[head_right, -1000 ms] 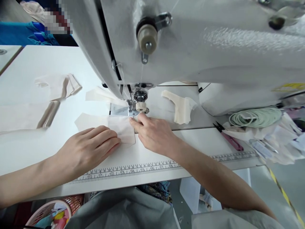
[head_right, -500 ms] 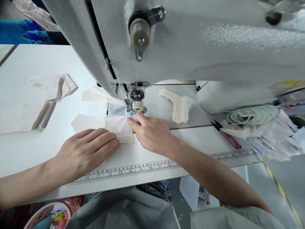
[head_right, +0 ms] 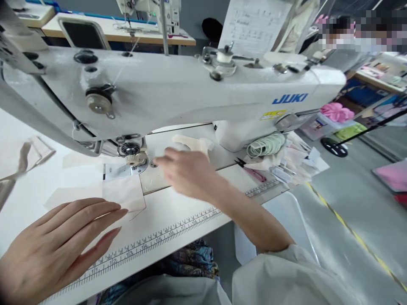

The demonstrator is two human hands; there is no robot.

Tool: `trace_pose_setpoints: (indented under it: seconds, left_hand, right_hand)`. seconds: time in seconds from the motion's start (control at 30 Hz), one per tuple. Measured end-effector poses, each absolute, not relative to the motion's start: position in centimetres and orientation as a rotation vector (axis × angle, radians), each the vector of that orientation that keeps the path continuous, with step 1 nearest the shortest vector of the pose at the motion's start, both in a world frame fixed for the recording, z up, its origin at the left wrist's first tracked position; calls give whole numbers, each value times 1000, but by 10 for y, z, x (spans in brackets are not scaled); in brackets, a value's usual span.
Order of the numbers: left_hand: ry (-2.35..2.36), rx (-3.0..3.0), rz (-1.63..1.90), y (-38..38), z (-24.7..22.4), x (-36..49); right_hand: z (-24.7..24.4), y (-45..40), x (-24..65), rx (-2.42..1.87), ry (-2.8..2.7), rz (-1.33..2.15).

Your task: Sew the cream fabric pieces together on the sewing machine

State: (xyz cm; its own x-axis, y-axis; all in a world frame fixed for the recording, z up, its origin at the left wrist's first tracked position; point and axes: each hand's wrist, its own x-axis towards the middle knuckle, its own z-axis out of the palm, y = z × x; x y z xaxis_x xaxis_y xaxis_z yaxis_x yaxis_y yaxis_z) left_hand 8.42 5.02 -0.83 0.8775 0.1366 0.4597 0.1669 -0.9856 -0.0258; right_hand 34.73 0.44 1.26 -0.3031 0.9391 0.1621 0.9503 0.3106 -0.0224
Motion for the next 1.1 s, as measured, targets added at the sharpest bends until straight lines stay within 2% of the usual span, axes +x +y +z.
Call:
trace_pose_setpoints:
  seconds: [0.1, 0.17, 0.3, 0.43, 0.63, 0.83, 1.1]
  left_hand:
    - [-187, -3083, -672, 42, -3, 98]
    - [-192, -3129, -625, 37, -1, 116]
    - [-189, -3172, -520, 36, -3, 172]
    - [-404, -3210, -399, 48, -12, 232]
    - [-649, -3271, -502, 53, -14, 258]
    - [-720, -3409, -635, 54, -15, 245]
    - [-664, -3322, -632, 75, -40, 268]
  right_hand:
    - [24, -9, 396, -2024, -2047, -354]
    - [18, -12, 424, -2133, -1999, -328]
    - [-11, 1, 448, -2128, -1978, -308]
    - [-27, 16, 443, -2114, -1906, -394]
    - [-13, -11, 437, -1972, -1916, -556]
    - [0, -33, 425, -1572, -2089, -808]
    - [-10, -7, 437, -1531, -2072, -831]
